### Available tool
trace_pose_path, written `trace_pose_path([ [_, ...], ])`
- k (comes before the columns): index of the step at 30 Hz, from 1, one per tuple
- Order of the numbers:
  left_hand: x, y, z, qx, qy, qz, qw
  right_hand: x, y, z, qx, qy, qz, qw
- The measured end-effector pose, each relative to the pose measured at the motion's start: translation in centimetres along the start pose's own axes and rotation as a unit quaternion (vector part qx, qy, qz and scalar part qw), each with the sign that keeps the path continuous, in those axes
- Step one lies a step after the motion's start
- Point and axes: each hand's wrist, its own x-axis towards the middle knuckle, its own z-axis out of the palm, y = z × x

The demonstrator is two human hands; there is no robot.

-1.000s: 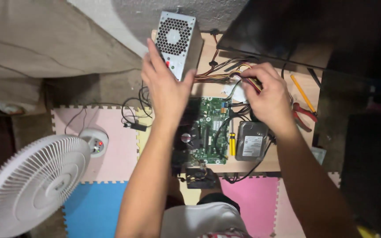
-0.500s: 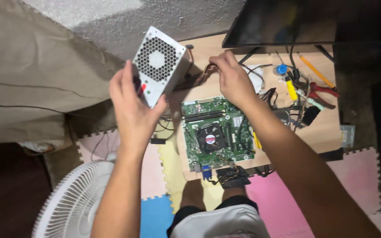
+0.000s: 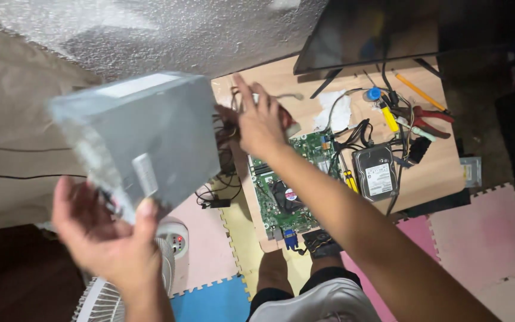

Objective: Assembling or testing computer components including a motherboard, power supply unit, and hard drive.

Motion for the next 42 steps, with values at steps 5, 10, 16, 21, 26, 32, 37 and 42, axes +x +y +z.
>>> trace_pose_path([
  [5, -1.1, 4.9, -3.8, 0.005, 0.086, -0.005, 0.996, -1.3, -5.1, -3.4, 0.233, 0.192, -0.049, 0.952],
  [10, -1.6, 4.6, -13.4, 0.456, -0.067, 0.323, 0.826, 0.5, -12.2, -1.4, 0.671, 0.095, -0.061, 0.733],
  [16, -3.6, 6.1, -13.0, 0.261, -0.017, 0.077, 0.962, 0.7, -11.4, 0.3, 0.444, -0.084, -0.301, 0.84],
  [21, -3.1, 0.5, -7.9, 0.24, 0.101, 0.074, 0.963, 0.2, -3.2, 0.9, 0.35, 0.005, -0.17, 0.921],
  [26, -1.8, -3.9, -5.5, 0.3, 0.029, 0.085, 0.95, -0.8, -3.3, -7.3, 0.573, -0.123, -0.022, 0.81],
  [32, 3.5, -6.2, -1.2, 0.311, -0.149, 0.151, 0.927, -0.3, -0.4, -7.7, 0.614, -0.131, -0.059, 0.776],
  [37, 8.4, -9.9, 4.8, 0.245, -0.28, 0.181, 0.91, -0.1, 4.7, -3.2, 0.575, -0.102, 0.033, 0.811],
  [42, 10.8, -12.8, 10.0, 0.206, -0.362, 0.199, 0.887, -0.9, 7.9, -0.9, 0.664, -0.03, 0.179, 0.725],
])
